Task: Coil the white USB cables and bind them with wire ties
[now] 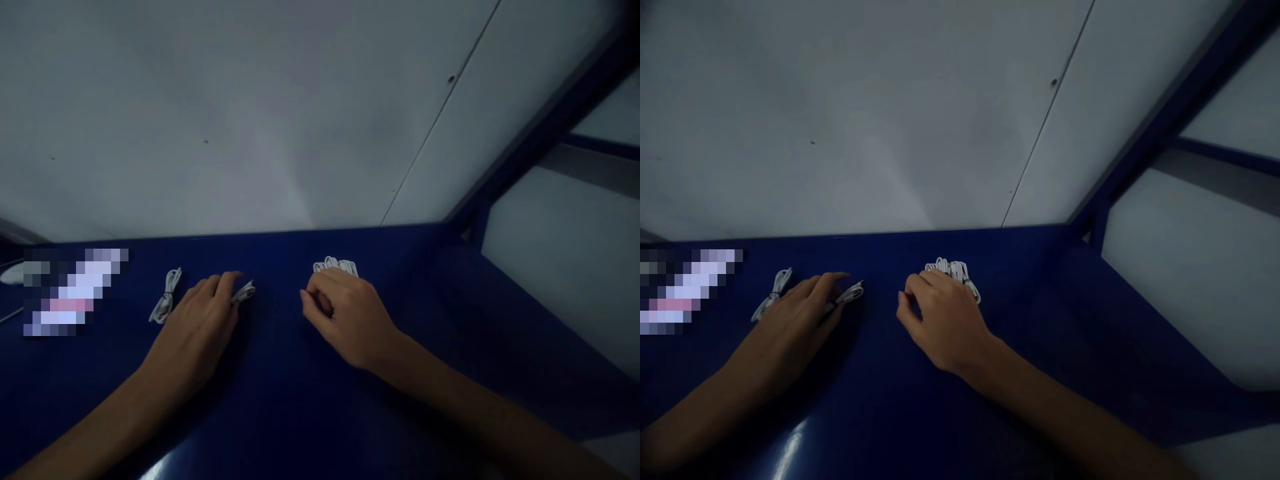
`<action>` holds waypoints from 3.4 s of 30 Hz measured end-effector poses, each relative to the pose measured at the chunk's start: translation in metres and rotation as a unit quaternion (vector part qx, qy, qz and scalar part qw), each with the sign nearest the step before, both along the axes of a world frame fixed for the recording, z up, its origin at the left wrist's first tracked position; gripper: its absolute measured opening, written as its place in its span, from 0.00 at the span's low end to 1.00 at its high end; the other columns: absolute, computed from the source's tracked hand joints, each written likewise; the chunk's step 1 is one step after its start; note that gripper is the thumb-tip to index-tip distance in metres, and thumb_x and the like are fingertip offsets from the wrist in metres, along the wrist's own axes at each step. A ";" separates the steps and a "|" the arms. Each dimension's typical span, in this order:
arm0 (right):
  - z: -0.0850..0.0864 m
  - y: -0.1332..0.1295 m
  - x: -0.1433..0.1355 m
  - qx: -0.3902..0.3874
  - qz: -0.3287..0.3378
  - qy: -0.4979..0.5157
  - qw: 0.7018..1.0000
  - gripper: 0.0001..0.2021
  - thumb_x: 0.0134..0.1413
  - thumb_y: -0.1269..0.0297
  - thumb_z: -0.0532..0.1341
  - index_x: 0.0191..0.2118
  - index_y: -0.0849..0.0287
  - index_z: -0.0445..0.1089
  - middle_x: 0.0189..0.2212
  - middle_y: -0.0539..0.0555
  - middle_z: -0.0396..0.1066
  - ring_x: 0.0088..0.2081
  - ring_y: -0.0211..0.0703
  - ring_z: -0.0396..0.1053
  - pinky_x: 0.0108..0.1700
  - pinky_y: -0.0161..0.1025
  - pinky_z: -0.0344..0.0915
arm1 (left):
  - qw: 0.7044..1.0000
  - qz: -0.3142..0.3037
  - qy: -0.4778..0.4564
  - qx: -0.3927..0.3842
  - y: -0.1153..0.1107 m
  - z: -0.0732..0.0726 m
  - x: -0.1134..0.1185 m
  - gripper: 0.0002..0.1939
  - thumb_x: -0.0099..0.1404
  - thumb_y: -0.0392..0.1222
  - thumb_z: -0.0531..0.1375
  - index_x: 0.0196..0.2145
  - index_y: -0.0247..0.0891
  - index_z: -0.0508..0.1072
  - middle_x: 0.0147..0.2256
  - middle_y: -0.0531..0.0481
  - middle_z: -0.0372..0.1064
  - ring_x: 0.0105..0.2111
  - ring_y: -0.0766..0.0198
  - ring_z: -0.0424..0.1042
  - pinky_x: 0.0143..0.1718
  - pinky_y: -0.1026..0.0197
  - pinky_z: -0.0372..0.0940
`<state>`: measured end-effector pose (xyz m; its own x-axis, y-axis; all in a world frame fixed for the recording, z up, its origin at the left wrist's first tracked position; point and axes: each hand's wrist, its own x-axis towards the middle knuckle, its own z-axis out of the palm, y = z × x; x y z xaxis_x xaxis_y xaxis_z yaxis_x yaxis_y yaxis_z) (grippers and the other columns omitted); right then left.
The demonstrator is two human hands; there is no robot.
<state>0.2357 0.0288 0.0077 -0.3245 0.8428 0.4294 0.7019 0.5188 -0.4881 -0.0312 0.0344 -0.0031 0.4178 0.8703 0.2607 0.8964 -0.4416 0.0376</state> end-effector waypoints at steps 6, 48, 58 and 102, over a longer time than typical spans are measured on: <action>-0.001 -0.004 -0.003 -0.022 0.083 -0.017 0.996 0.04 0.73 0.68 0.60 0.43 0.59 0.72 0.30 0.49 0.73 0.30 0.39 0.67 0.34 0.38 0.63 | 0.968 -0.015 -0.218 -0.127 -0.007 0.008 0.014 0.15 0.80 0.46 0.56 0.58 0.45 0.76 0.51 0.43 0.80 0.47 0.48 0.81 0.47 0.47 0.75; 0.000 -0.017 -0.010 -0.148 0.163 0.148 0.964 0.15 0.73 0.56 0.68 0.35 0.56 0.68 0.29 0.45 0.68 0.29 0.35 0.66 0.33 0.36 0.63 | 0.666 -0.038 -0.609 -0.429 -0.017 0.016 0.032 0.13 0.72 0.46 0.72 0.54 0.50 0.86 0.45 0.49 0.87 0.45 0.57 0.85 0.51 0.59 0.76; 0.004 -0.018 -0.009 -0.168 0.170 0.149 0.959 0.15 0.76 0.58 0.64 0.34 0.56 0.67 0.31 0.45 0.70 0.30 0.36 0.67 0.34 0.37 0.65 | 0.685 -0.009 -0.606 -0.405 -0.017 0.017 0.032 0.13 0.72 0.46 0.72 0.53 0.51 0.86 0.47 0.49 0.87 0.48 0.55 0.84 0.56 0.56 0.75; -0.006 -0.019 -0.023 0.030 0.066 0.140 0.987 0.14 0.76 0.71 0.57 0.34 0.60 0.71 0.29 0.49 0.69 0.27 0.35 0.63 0.29 0.36 0.60 | 0.611 0.012 -0.668 -0.425 -0.022 0.008 0.044 0.13 0.68 0.46 0.75 0.49 0.44 0.86 0.45 0.48 0.86 0.45 0.58 0.83 0.52 0.60 0.75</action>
<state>0.2129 0.0093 0.0015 -0.2903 0.7714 0.5663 0.4680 0.6306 -0.6192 0.0123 0.0126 0.0053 0.3113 0.9298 -0.1962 -0.1788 0.2601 0.9489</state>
